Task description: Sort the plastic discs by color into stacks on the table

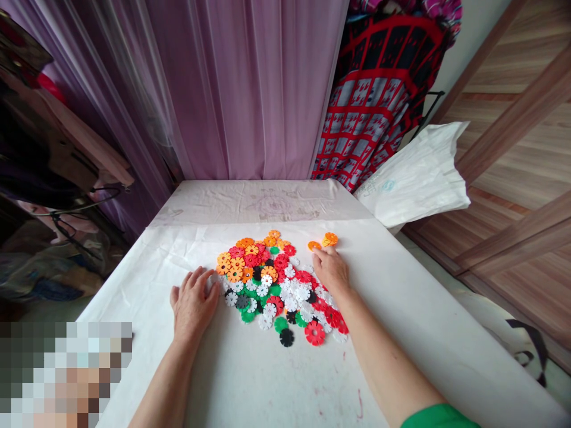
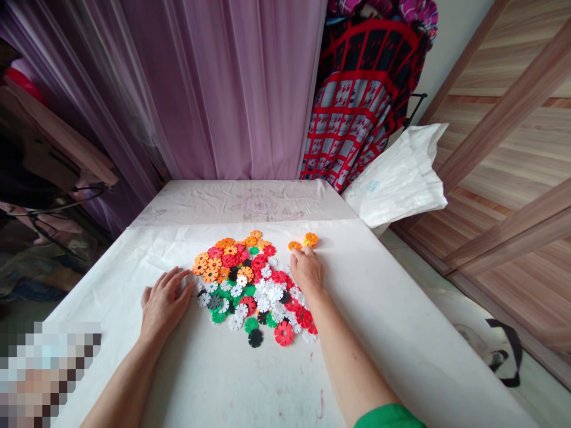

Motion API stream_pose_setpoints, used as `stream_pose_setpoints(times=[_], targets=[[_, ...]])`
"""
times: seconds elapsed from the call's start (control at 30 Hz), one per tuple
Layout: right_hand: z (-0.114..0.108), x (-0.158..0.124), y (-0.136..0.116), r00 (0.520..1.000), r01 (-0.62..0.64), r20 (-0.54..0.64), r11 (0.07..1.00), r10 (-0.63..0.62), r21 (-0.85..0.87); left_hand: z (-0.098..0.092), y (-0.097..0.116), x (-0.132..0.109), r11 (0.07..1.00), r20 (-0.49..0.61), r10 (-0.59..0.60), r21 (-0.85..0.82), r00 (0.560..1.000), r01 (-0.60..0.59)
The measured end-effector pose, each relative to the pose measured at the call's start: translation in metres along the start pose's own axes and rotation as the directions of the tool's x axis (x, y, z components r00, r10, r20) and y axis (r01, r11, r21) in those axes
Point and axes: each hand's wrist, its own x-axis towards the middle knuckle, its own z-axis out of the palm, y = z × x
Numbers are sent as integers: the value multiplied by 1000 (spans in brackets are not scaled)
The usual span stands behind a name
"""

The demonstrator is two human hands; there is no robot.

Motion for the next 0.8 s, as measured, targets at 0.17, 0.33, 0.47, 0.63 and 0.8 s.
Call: stream_pose_setpoints(times=[0.17, 0.33, 0.47, 0.63, 0.8], targets=[[0, 0, 0, 1000, -5, -6, 1000, 5, 11, -2, 1, 0, 1000, 13, -3, -1, 1000, 3], [1, -3, 4, 1000, 13, -5, 998, -13, 63, -2, 2, -1, 1000, 0, -2, -3, 1000, 2], [2, -3, 6, 999, 42, 8, 997, -42, 61, -1, 0, -1, 1000, -5, 6, -2, 1000, -6], [-1, 1, 3, 994, 96, 46, 995, -96, 9, 0, 0, -1, 1000, -15, 11, -5, 1000, -11], [-4, 3, 0, 993, 95, 73, 995, -94, -16, -2, 1, -1, 1000, -1, 9, 0, 1000, -9]])
